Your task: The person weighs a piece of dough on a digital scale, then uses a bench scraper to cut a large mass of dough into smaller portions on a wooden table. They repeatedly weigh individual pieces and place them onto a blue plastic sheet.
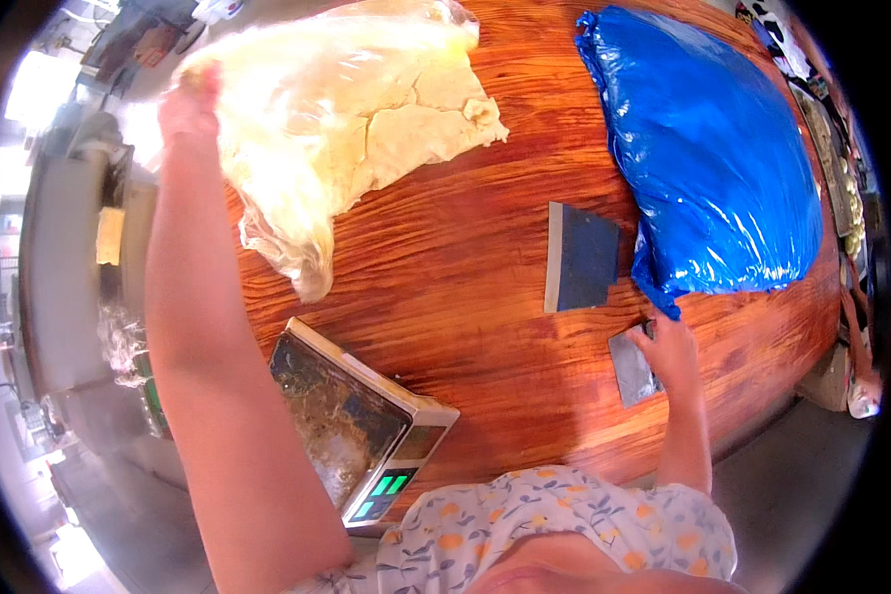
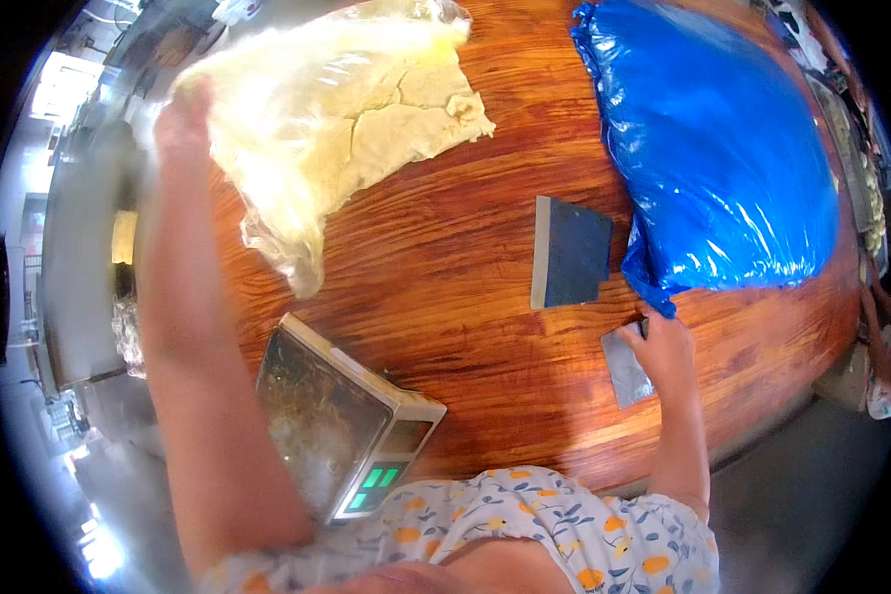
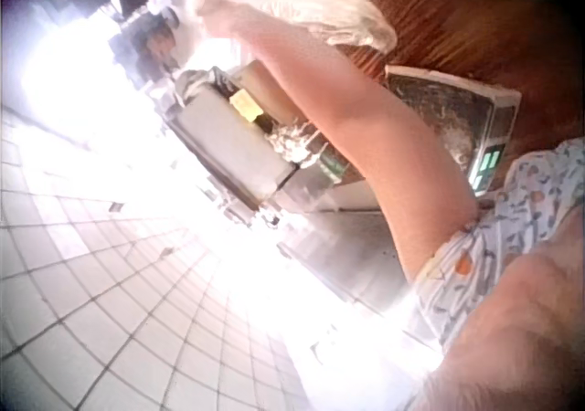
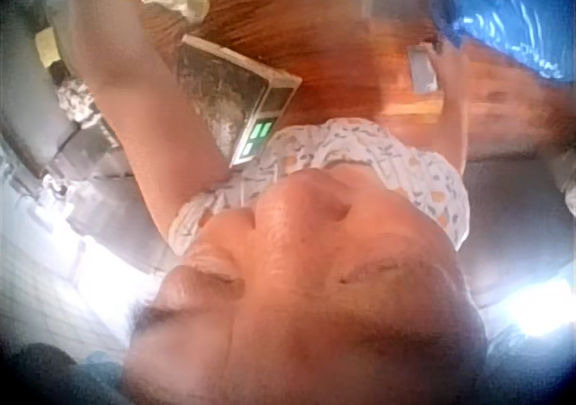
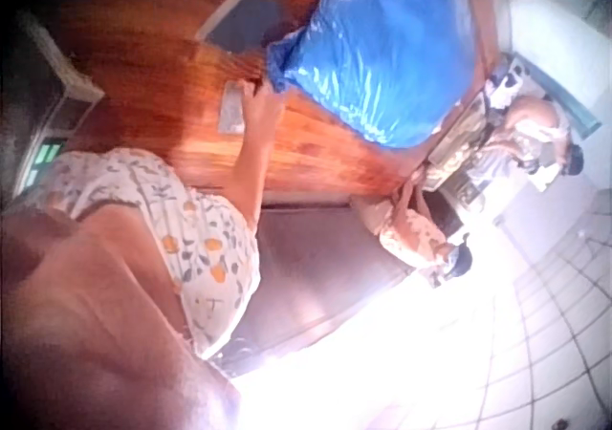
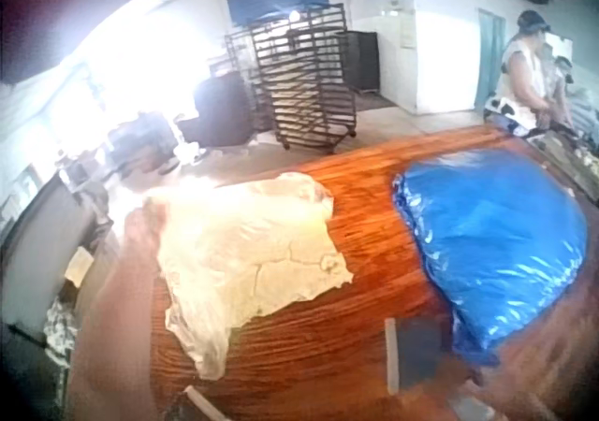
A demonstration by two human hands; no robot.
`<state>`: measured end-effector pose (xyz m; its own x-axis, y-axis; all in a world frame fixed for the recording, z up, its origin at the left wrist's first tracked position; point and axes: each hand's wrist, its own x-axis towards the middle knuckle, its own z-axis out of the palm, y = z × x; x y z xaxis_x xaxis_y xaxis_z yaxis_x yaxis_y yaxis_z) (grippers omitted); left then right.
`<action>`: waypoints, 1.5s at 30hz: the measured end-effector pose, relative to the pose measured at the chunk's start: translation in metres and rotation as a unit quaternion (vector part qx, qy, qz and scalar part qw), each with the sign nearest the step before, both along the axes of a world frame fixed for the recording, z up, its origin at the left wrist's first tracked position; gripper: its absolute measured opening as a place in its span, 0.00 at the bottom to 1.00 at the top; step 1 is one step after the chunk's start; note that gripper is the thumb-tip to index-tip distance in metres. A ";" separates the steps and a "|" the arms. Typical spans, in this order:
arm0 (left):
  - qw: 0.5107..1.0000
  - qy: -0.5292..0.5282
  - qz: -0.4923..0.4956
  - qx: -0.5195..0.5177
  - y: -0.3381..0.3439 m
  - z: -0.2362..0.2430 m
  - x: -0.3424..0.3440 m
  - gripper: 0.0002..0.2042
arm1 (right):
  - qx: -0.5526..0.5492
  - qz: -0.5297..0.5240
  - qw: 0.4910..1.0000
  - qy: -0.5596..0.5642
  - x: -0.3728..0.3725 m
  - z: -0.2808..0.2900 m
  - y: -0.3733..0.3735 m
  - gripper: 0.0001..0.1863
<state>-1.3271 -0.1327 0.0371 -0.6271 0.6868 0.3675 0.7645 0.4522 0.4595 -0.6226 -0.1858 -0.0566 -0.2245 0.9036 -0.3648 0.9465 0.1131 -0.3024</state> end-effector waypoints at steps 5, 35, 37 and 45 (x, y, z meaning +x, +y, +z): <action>0.981 0.138 0.061 0.121 -0.062 -0.024 -0.078 0.31 | -0.034 -0.008 0.997 -0.069 0.004 0.003 -0.012 0.35; 0.902 -0.397 -0.081 0.150 -0.142 -0.132 0.012 0.33 | -0.025 0.250 0.851 0.462 -0.259 0.064 0.074 0.12; 0.803 -0.567 0.180 0.043 -0.127 -0.122 0.088 0.54 | 0.186 0.405 0.811 0.380 -0.334 0.080 0.077 0.12; 0.737 -0.625 0.126 0.226 -0.102 -0.148 0.116 0.39 | 0.309 0.580 0.733 0.176 -0.545 0.040 0.067 0.06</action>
<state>-1.2110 -0.2347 -0.1108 -0.7561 0.4760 -0.4491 -0.4645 0.0931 0.8807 -1.1678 -0.1184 -0.0161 -0.9543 -0.0010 0.2988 -0.0188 0.9982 -0.0569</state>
